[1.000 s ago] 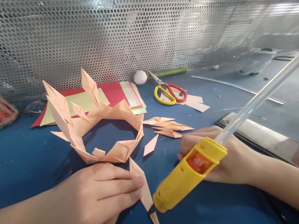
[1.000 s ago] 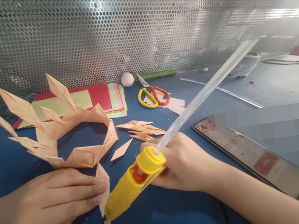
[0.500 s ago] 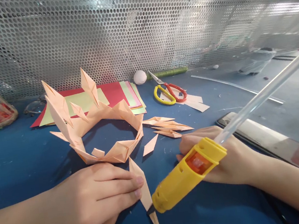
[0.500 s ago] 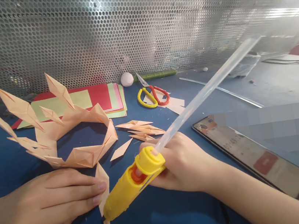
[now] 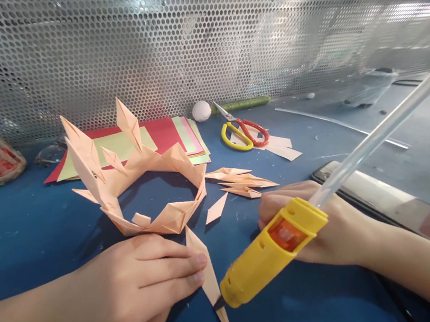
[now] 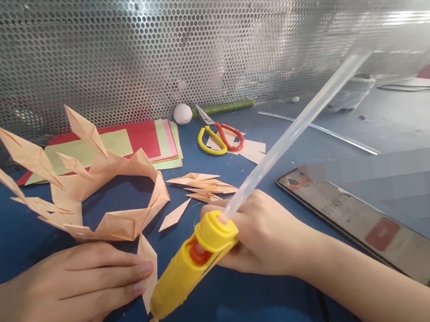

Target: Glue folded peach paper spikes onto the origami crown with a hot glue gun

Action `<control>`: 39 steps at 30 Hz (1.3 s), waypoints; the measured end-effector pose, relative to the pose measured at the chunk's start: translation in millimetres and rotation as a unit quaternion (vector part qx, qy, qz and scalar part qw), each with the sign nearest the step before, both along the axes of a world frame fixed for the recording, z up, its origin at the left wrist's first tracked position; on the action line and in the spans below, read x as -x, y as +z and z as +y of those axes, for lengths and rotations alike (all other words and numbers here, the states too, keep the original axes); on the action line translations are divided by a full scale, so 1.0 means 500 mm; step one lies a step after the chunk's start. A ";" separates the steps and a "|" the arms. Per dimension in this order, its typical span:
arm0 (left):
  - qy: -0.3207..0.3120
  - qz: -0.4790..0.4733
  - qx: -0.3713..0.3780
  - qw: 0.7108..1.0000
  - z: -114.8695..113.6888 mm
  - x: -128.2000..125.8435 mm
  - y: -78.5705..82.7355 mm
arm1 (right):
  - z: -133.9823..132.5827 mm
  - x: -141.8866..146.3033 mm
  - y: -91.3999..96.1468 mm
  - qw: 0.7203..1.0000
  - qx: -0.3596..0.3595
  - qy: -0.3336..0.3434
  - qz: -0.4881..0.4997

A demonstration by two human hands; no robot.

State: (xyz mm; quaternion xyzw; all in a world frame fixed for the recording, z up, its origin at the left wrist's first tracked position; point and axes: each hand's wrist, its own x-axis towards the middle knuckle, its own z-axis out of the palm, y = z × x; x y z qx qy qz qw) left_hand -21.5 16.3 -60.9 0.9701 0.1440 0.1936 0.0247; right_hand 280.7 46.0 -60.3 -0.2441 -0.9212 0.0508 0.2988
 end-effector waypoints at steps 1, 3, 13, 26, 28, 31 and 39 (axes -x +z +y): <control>0.000 -0.002 -0.001 1.000 0.000 0.000 -0.001 | 0.000 0.000 -0.001 1.000 0.000 -0.003 0.000; -0.002 0.001 -0.001 1.000 0.001 0.001 -0.002 | 0.001 -0.003 -0.005 1.000 -0.003 -0.008 -0.006; -0.012 0.036 -0.017 0.999 0.007 0.000 0.013 | 0.005 -0.010 -0.009 1.000 0.011 -0.009 -0.007; -0.001 0.001 0.028 1.000 0.002 -0.002 0.006 | 0.005 -0.015 -0.007 1.000 0.009 -0.019 0.011; -0.004 0.001 0.027 1.000 0.000 -0.001 0.006 | 0.005 -0.016 -0.007 1.000 0.011 -0.018 0.006; -0.010 0.004 0.033 0.999 -0.002 0.001 0.006 | 0.006 -0.018 -0.007 1.000 0.009 -0.017 0.003; -0.010 0.001 0.027 1.000 0.005 -0.003 0.006 | 0.007 -0.015 -0.004 0.998 -0.004 -0.050 0.032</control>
